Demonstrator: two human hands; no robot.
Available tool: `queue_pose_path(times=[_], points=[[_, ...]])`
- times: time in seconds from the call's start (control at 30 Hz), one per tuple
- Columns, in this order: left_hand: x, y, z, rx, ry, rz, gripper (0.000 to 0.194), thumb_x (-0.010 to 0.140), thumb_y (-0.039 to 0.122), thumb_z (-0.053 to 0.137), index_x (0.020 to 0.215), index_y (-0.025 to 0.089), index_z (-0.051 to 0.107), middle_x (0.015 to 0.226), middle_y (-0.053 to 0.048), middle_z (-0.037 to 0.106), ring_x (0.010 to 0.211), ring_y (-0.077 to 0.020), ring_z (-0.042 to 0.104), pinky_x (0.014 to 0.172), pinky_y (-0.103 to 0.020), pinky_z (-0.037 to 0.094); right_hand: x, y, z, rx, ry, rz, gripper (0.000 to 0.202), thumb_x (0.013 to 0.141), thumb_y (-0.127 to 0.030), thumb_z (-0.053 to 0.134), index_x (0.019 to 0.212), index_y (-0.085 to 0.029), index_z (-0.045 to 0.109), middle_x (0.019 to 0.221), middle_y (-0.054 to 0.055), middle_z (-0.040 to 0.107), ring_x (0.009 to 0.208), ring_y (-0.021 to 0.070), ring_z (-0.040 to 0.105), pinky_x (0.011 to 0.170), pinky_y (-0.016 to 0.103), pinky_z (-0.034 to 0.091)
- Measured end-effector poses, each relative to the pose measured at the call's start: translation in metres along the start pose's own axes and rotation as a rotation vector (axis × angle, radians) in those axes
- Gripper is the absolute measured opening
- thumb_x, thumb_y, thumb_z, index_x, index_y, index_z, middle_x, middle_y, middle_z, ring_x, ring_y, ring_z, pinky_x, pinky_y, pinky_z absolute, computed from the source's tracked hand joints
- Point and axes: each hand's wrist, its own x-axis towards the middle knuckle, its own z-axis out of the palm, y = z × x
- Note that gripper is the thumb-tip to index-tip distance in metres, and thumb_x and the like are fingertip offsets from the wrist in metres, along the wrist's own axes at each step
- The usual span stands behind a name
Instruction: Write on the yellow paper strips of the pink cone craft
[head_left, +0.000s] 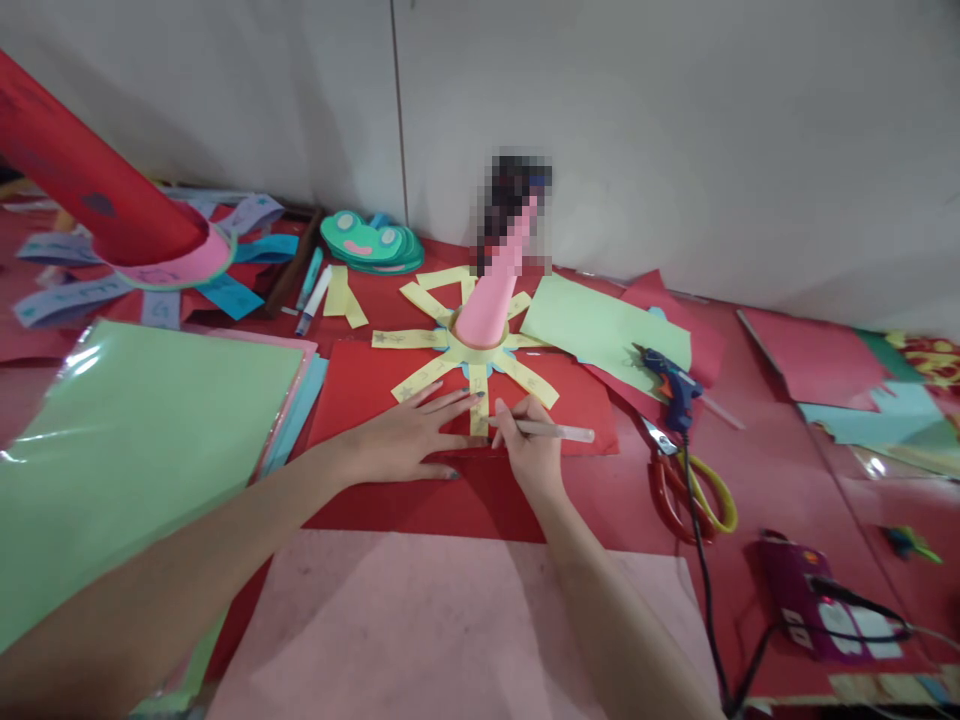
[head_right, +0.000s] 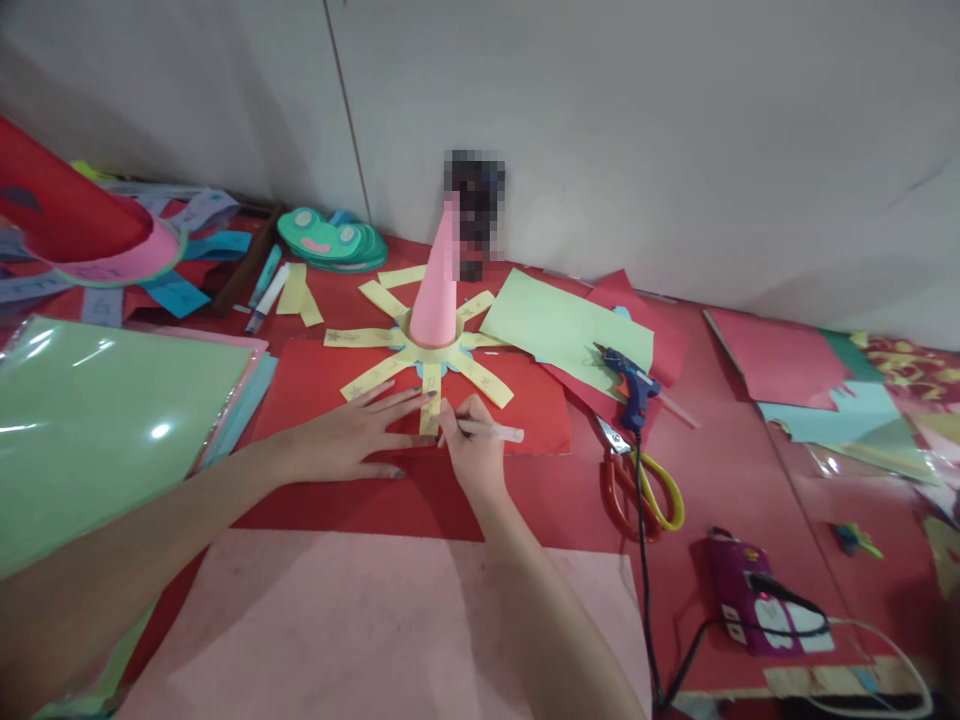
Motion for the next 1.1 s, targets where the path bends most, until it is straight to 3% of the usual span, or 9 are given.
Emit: queue_pose_path(times=[1.1], points=[[0.0002, 0.0004, -0.0007, -0.012, -0.001, -0.003, 0.047, 0.091, 0.043, 0.056, 0.137, 0.040, 0.046, 0.158, -0.001, 0.018, 0.145, -0.0302, 0.015, 0.116, -0.049, 0.010, -0.0004, 0.0047, -0.0011, -0.018, -0.062, 0.021, 0.037, 0.086, -0.043, 0.057, 0.061, -0.024, 0.039, 0.041, -0.008, 0.049, 0.040, 0.0104, 0.050, 0.049, 0.023, 0.043]])
